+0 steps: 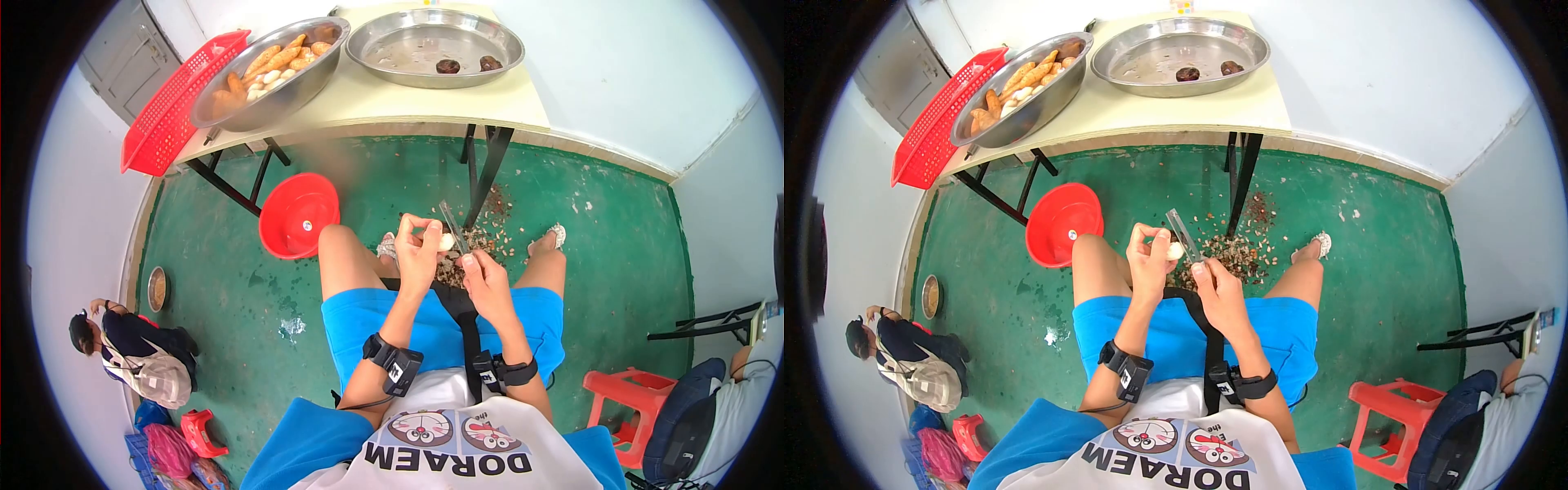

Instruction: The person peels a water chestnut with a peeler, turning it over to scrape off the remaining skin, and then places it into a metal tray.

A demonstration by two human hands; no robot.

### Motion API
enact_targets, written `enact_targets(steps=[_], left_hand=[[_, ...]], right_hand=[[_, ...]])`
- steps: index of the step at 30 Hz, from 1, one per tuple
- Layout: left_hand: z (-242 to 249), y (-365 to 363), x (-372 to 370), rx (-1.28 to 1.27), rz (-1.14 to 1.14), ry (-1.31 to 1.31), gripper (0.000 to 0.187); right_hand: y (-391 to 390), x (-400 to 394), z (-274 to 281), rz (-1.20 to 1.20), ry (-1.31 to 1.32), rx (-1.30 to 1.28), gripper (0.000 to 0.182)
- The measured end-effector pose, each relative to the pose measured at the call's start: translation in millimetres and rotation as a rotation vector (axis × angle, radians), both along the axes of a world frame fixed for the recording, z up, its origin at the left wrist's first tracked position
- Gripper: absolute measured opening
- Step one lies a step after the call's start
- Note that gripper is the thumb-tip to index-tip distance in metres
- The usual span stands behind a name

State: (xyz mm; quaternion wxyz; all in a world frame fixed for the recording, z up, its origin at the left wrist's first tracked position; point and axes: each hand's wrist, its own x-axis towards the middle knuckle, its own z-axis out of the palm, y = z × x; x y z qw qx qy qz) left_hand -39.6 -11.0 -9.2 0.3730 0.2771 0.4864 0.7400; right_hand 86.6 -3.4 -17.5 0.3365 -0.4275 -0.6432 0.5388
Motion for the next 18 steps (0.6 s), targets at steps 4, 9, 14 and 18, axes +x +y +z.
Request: enact_targets(steps=[4,9,14,18], left_hand=[[1,-2,-6,-0.034,-0.160,-0.243,0.013],[2,-1,-5,0.000,-0.203,-0.304,0.014],[-3,0,-1,-0.017,-0.038,-0.048,0.015],[-5,0,-1,-0.036,-0.055,-0.070,0.015]], right_hand=[[1,1,9,-0.018,-0.014,0.169,0.025],[2,1,9,-0.025,-0.016,0.189,0.026],[2,1,6,0.008,0.018,0.002,0.027],[3,1,8,0.016,0.050,-0.111,0.029]])
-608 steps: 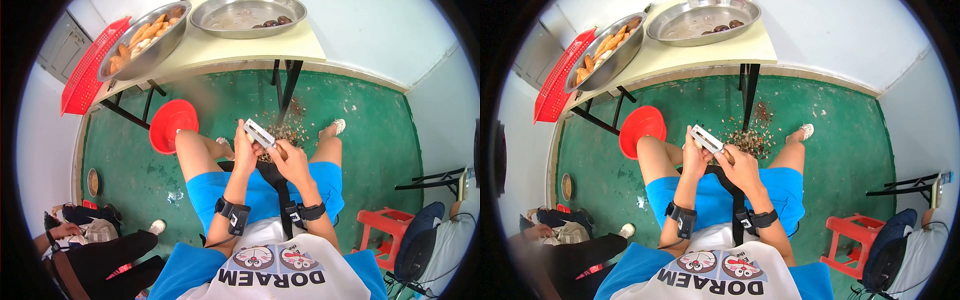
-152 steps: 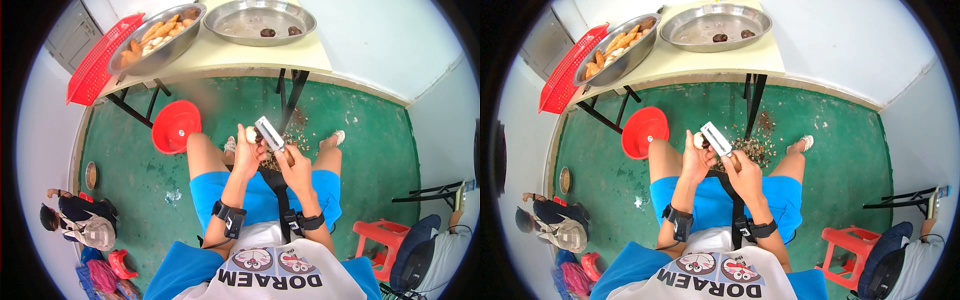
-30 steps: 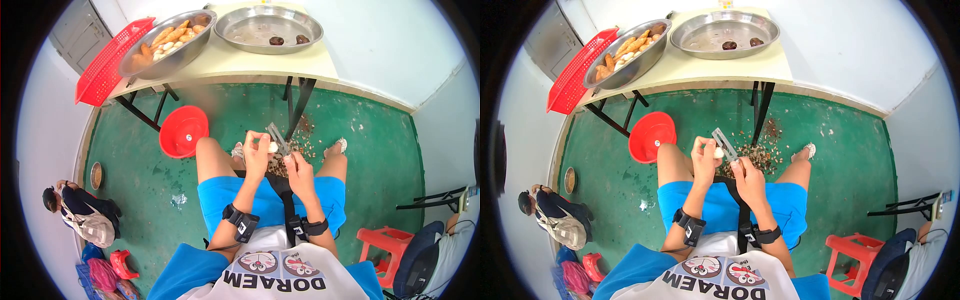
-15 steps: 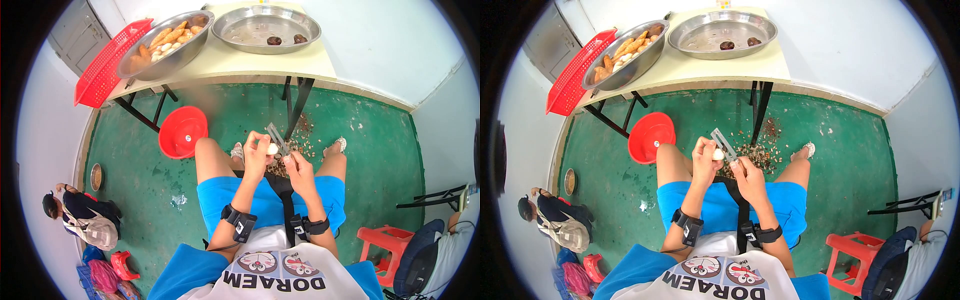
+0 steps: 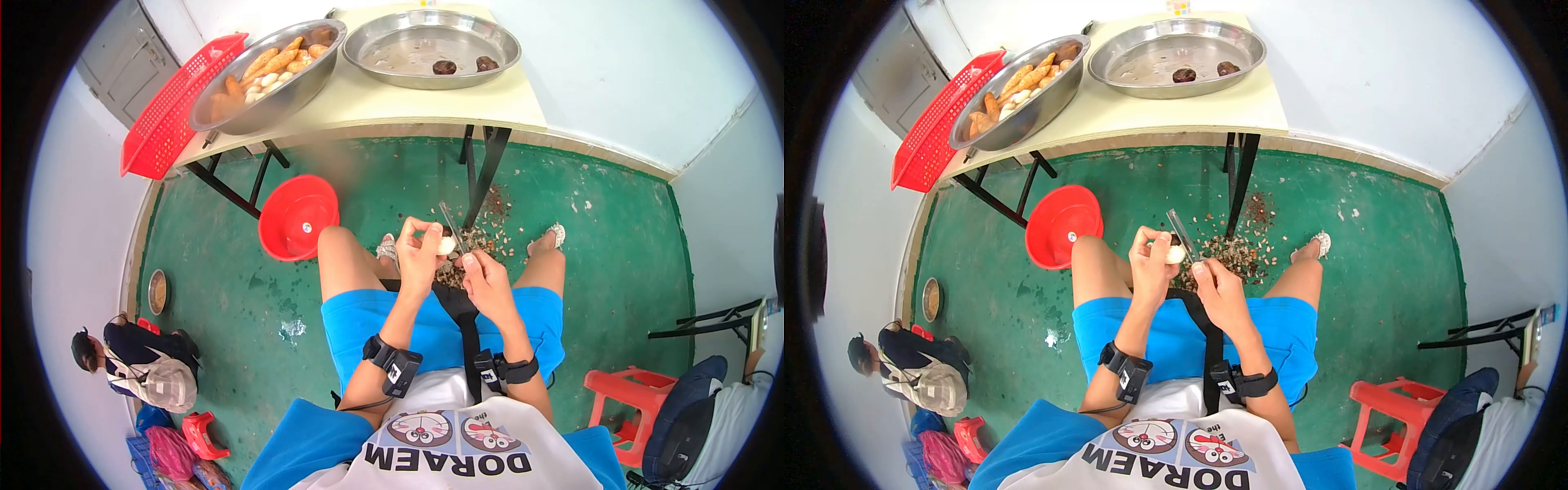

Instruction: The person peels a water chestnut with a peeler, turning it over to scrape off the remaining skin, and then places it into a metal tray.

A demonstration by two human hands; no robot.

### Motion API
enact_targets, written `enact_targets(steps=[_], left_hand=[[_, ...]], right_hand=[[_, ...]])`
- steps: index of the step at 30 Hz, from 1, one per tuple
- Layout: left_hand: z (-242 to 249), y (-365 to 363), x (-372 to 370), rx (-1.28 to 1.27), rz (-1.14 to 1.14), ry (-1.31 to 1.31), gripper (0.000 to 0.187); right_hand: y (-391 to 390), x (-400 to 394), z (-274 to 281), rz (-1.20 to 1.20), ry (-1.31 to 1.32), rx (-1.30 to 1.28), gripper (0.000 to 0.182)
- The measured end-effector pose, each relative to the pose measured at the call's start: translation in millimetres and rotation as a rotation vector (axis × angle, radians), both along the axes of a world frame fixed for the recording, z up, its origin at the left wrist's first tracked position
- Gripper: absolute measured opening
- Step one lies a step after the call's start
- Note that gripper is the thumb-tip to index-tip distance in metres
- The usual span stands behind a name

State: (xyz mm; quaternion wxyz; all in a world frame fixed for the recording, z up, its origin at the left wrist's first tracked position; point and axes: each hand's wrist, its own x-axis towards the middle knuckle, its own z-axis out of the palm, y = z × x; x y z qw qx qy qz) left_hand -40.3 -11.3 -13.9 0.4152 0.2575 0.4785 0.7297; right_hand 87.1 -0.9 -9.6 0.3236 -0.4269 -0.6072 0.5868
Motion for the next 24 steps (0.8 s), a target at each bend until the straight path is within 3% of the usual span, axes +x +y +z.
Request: enact_targets(steps=[2,6,11,14,18,21,23,24], left_hand=[[4,-1,3,0.046,-0.066,-0.210,0.015],[4,0,3,-0.006,-0.114,-0.327,0.017],[5,1,2,-0.026,-0.148,-0.338,0.018],[10,-1,3,0.029,-0.226,-0.494,0.018],[9,-2,-2,0.072,-0.250,-0.494,0.020],[7,0,-5,0.037,-0.305,-0.594,0.033],[8,0,-8,0.037,-0.346,-0.685,0.031],[8,0,-9,0.038,-0.385,-0.776,0.030]], right_hand=[[3,2,-8,-0.020,-0.007,0.213,0.030],[4,3,-6,-0.014,-0.036,0.252,0.030],[-1,1,12,0.030,0.093,-0.085,0.033],[3,1,6,-0.090,0.091,-0.181,0.035],[13,10,-3,-0.175,0.096,-0.179,0.033],[14,10,-13,-0.215,0.121,-0.003,0.030],[14,7,-21,-0.219,0.008,0.256,0.026],[11,5,-16,-0.218,0.009,0.256,0.026]])
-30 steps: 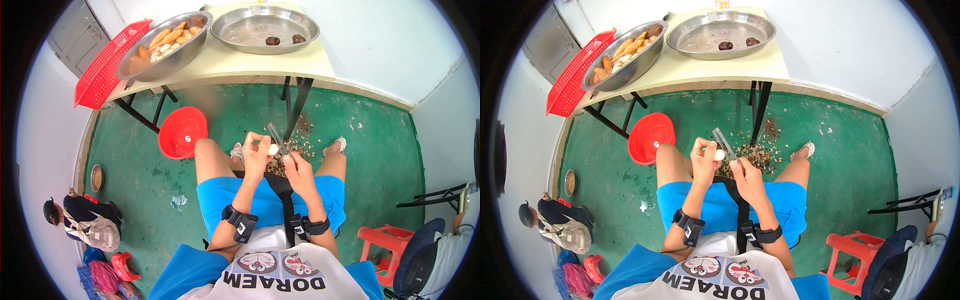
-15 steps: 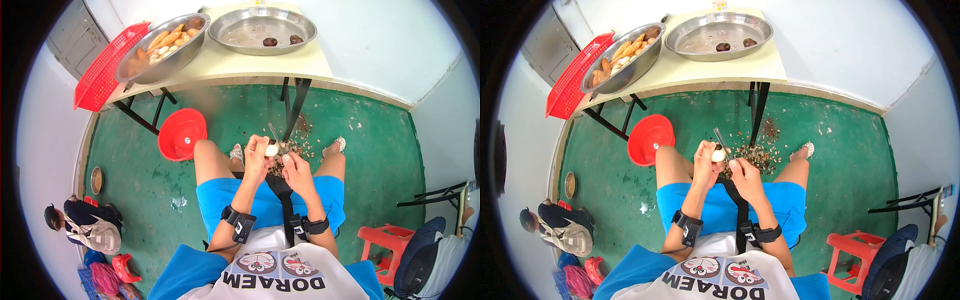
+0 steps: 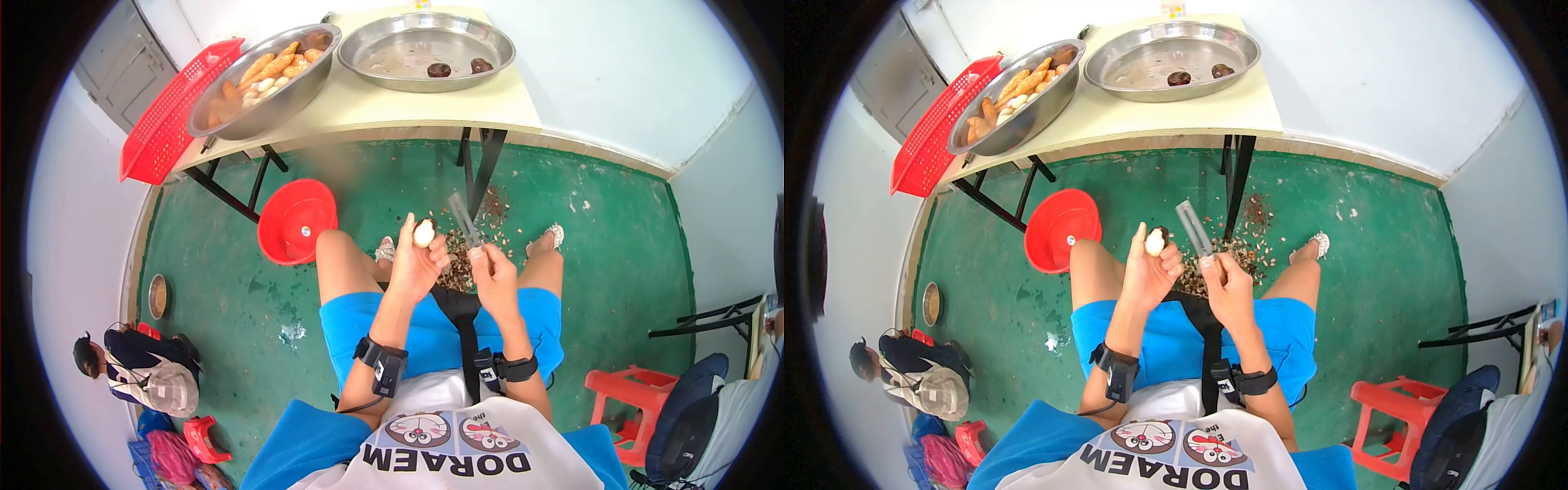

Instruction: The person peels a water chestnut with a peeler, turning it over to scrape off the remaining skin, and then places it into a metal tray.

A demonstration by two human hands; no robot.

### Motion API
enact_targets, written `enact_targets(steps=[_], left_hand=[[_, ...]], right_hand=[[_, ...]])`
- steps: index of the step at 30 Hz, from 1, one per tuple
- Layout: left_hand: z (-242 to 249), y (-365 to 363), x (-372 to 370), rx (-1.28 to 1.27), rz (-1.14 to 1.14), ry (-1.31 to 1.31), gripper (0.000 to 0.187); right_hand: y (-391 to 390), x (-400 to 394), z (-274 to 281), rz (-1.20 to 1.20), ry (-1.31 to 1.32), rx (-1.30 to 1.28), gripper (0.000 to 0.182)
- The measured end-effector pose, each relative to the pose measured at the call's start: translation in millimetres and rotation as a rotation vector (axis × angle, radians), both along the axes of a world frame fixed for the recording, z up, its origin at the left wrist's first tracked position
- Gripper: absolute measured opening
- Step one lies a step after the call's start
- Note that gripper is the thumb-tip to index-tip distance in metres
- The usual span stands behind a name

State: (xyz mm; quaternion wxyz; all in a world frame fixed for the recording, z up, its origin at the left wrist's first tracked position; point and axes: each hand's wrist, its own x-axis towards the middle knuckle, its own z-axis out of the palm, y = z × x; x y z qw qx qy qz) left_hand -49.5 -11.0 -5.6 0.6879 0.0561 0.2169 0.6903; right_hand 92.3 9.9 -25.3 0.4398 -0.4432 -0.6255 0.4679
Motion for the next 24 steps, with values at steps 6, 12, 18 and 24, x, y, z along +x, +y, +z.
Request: enact_targets(steps=[6,12,18,24], left_hand=[[-1,0,-3,0.022,-0.069,-0.034,0.035],[6,-1,5,-0.204,0.059,0.058,0.036],[-9,-4,-1,-0.180,0.091,0.169,0.035],[-6,-3,-1,-0.152,0.162,0.280,0.035]], right_hand=[[-13,-4,23,0.084,-0.216,0.169,0.024],[-16,-5,22,0.120,-0.357,0.227,0.026],[-18,-8,22,0.119,-0.391,0.281,0.025],[-20,-10,24,0.128,-0.393,0.185,0.024]])
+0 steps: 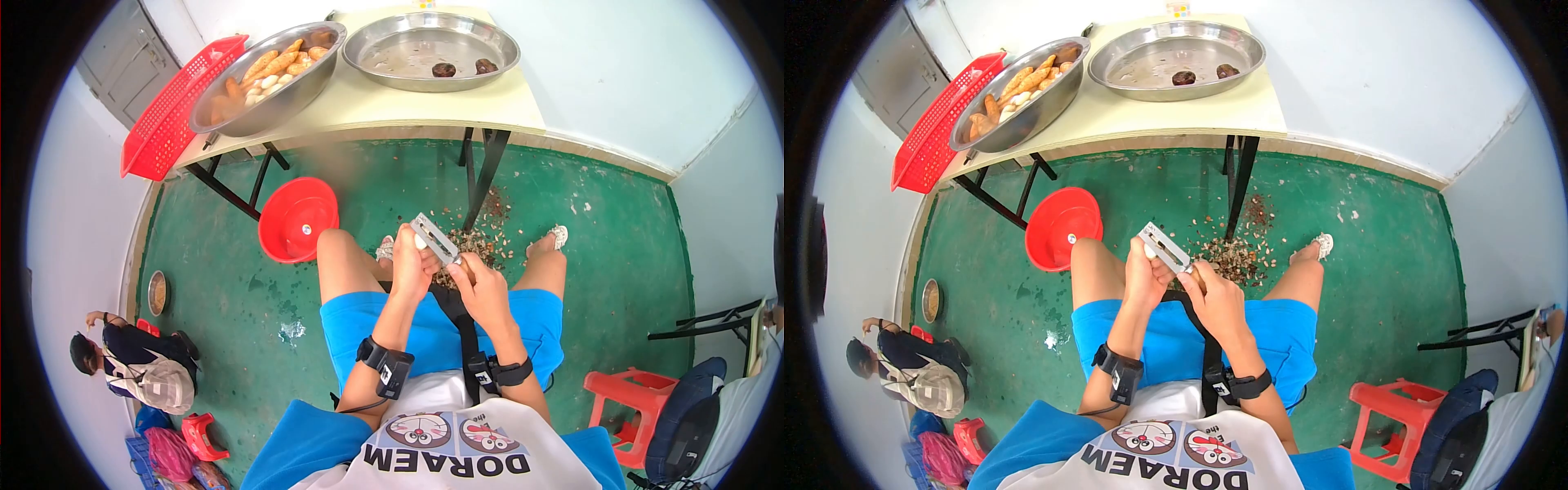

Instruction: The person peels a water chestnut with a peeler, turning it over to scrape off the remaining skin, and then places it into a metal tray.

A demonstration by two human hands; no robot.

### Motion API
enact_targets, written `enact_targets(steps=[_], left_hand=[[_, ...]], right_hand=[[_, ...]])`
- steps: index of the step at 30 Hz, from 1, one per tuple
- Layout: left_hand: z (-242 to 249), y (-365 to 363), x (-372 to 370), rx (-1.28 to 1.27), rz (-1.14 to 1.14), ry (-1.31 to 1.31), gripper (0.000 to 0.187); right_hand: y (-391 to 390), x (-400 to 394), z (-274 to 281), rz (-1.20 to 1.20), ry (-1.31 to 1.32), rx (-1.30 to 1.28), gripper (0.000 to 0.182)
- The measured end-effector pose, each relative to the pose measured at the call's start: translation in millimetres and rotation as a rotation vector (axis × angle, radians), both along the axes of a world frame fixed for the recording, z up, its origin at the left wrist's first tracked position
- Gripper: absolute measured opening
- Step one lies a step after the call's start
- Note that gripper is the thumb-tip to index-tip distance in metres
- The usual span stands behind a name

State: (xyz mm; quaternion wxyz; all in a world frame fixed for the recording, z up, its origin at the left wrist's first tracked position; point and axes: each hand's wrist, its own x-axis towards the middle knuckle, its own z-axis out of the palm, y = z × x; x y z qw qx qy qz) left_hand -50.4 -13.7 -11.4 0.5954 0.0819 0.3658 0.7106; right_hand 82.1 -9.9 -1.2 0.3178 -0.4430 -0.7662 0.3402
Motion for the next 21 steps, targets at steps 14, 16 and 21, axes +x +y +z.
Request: enact_targets(steps=[14,16,21], left_hand=[[4,1,8,0.025,0.104,0.127,0.016],[4,-3,17,0.049,0.012,0.296,0.015],[7,-2,17,0.117,-0.057,0.044,0.016]], right_hand=[[1,-2,-6,-0.029,0.179,-0.171,0.029],[7,-2,-11,-0.055,0.235,-0.214,0.029],[29,19,-25,-0.293,0.230,-0.154,0.030]])
